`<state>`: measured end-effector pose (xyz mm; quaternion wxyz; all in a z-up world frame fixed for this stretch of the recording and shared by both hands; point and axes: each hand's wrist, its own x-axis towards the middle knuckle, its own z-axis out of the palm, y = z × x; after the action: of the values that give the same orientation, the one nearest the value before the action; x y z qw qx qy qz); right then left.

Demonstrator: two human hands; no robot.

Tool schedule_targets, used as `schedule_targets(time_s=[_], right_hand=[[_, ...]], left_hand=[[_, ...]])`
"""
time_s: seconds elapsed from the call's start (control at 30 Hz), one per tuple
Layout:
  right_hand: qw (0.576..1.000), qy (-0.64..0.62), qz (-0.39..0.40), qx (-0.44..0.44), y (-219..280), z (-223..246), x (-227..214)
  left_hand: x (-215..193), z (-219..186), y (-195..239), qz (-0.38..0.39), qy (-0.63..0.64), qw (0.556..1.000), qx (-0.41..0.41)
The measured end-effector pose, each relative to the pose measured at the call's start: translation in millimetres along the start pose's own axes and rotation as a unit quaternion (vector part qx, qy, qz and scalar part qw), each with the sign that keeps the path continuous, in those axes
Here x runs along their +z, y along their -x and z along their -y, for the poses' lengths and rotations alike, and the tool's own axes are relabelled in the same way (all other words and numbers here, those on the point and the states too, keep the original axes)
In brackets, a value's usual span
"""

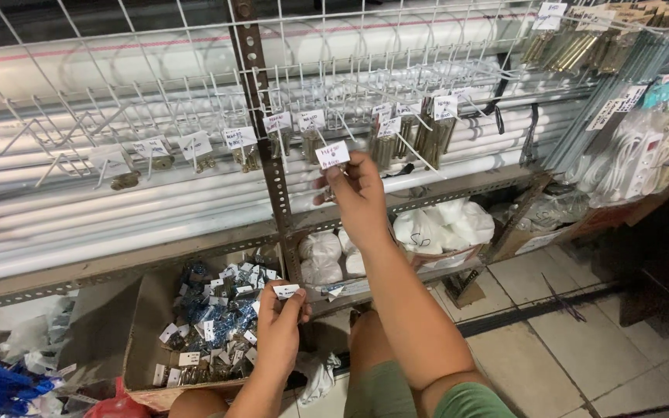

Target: The person sits on a low stool and organizes small hardware items, such as screws and bolts, from a cardboard box. They pick up the items, which are packaged in small plastic bags with labels, and hang them on a wire display rack using white plastic ties.

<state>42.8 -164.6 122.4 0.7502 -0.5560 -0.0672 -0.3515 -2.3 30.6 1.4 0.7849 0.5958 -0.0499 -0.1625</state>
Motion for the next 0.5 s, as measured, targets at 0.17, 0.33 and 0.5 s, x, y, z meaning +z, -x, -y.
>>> schedule_targets(time_s=[0.17, 0.33, 0.5], right_hand=[[0.989, -0.094, -0.087, -0.074, 3, -2, -10], [0.977, -0.142, -0.146, -0.055, -3, 2, -16], [0.981, -0.126, -0.145, -0.022, -11, -4, -17]], left_hand=[[2, 12, -5, 0.021, 0.056, 0.998, 0.030], [3, 11, -4, 0.027, 0.035, 0.998, 0.034], [4, 9, -3, 0.018, 0.044, 0.999, 0.022]])
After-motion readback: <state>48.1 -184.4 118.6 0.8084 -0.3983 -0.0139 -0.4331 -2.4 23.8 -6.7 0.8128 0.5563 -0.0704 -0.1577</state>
